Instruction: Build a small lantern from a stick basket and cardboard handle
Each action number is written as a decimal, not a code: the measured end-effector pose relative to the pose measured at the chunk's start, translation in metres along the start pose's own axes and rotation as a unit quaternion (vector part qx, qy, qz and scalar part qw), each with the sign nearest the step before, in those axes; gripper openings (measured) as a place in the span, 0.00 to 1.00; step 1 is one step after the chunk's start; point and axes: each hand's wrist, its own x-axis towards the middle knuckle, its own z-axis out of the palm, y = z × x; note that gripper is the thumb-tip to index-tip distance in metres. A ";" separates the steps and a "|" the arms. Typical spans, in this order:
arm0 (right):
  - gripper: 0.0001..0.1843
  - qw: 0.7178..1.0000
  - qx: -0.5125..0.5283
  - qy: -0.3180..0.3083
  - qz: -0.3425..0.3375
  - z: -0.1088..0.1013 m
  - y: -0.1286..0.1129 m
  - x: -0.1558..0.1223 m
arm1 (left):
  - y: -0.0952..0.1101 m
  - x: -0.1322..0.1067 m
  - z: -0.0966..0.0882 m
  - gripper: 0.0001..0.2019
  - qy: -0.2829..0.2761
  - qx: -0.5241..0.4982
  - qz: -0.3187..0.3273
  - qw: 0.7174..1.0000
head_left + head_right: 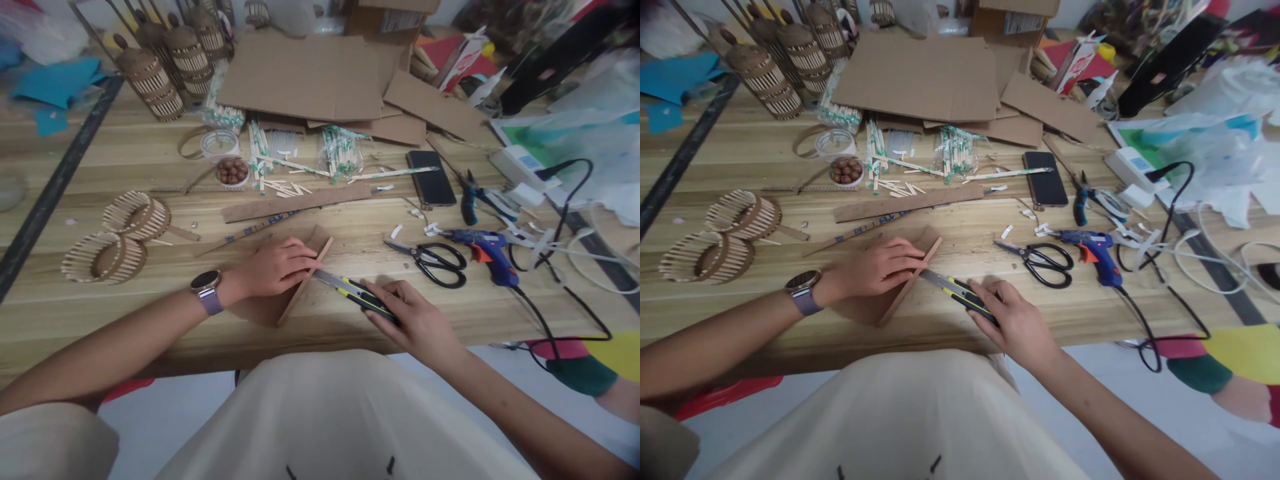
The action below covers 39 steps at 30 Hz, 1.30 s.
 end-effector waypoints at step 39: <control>0.24 0.996 0.026 -0.018 -0.084 0.012 -0.005 0.024 | 0.008 -0.020 -0.001 0.34 -0.098 0.089 0.011 0.991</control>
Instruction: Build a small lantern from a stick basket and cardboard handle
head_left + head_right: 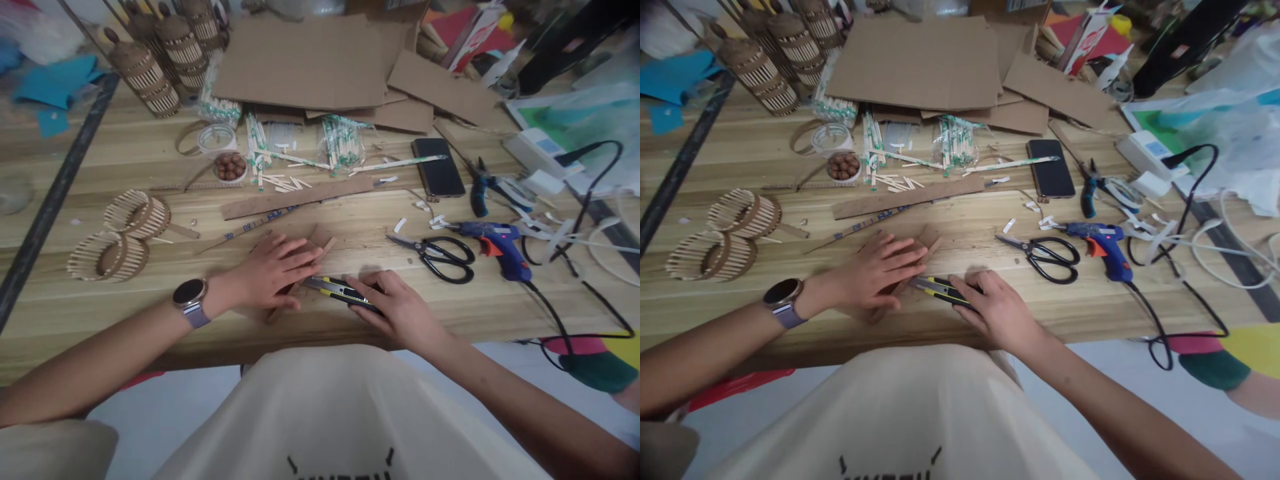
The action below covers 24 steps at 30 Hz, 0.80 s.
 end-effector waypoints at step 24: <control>0.25 0.997 0.009 -0.074 -0.026 -0.017 0.028 0.021 | -0.001 0.014 0.005 0.44 -0.041 0.048 -0.071 0.995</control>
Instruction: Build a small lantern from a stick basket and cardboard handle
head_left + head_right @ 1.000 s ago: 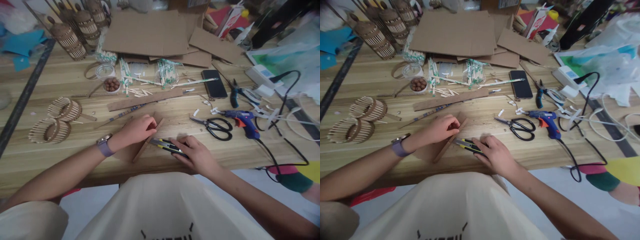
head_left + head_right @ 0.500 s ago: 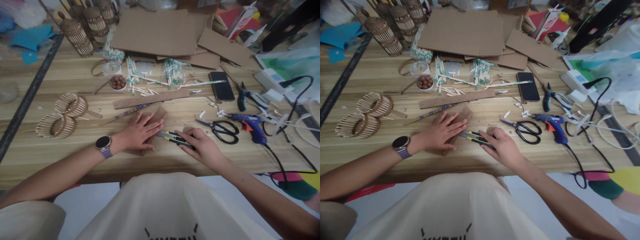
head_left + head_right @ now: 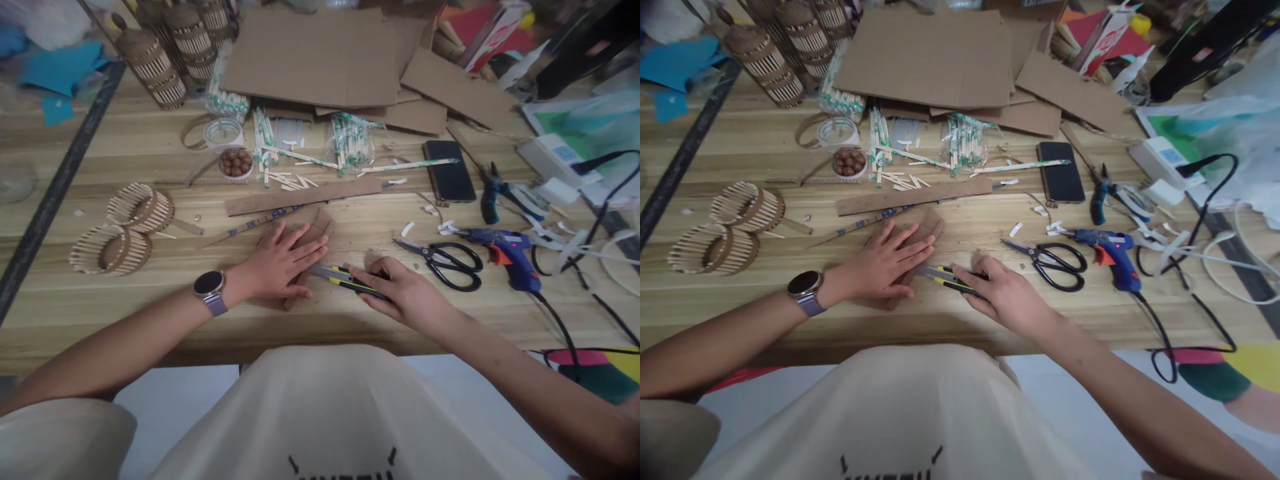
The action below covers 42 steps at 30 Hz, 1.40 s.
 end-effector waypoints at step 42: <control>0.25 0.997 -0.046 -0.018 -0.052 0.015 -0.039 -0.013 | -0.001 0.000 -0.002 0.29 0.005 -0.028 -0.019 0.999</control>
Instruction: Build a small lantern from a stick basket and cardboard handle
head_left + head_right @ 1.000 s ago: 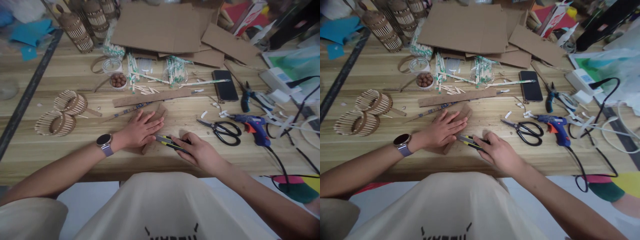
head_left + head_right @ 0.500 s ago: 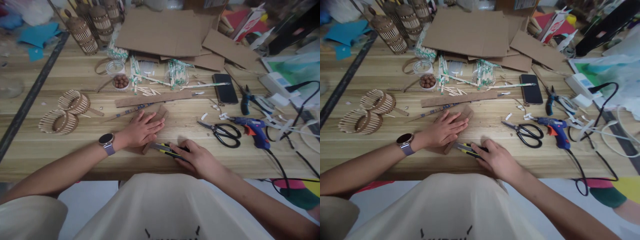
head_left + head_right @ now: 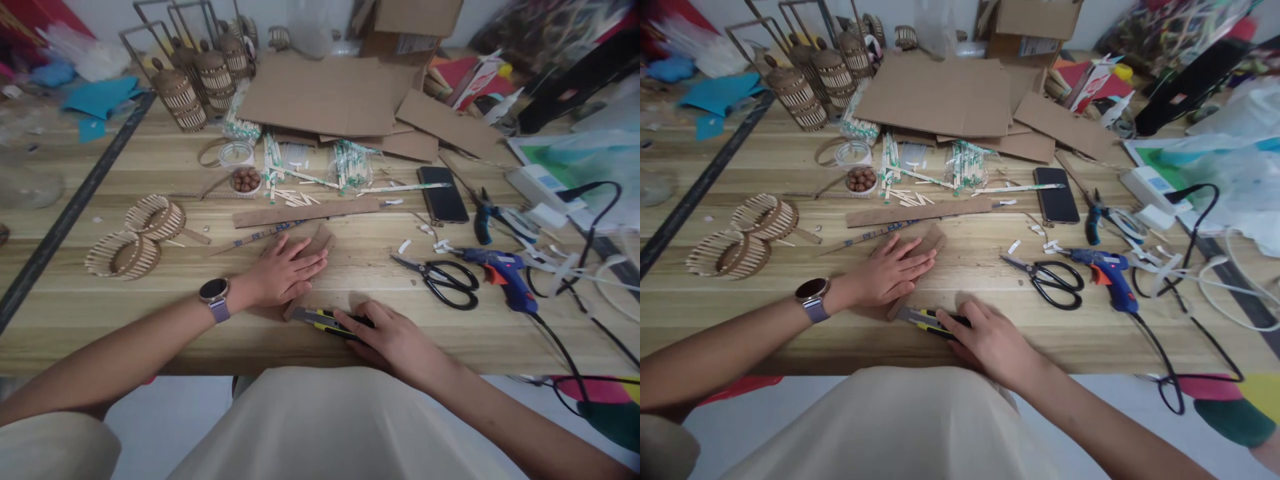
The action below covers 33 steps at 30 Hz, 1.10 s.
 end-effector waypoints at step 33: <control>0.29 0.632 0.599 0.221 0.439 -0.027 0.001 -0.047 | 0.045 -0.008 -0.006 0.14 0.048 0.086 -0.230 0.968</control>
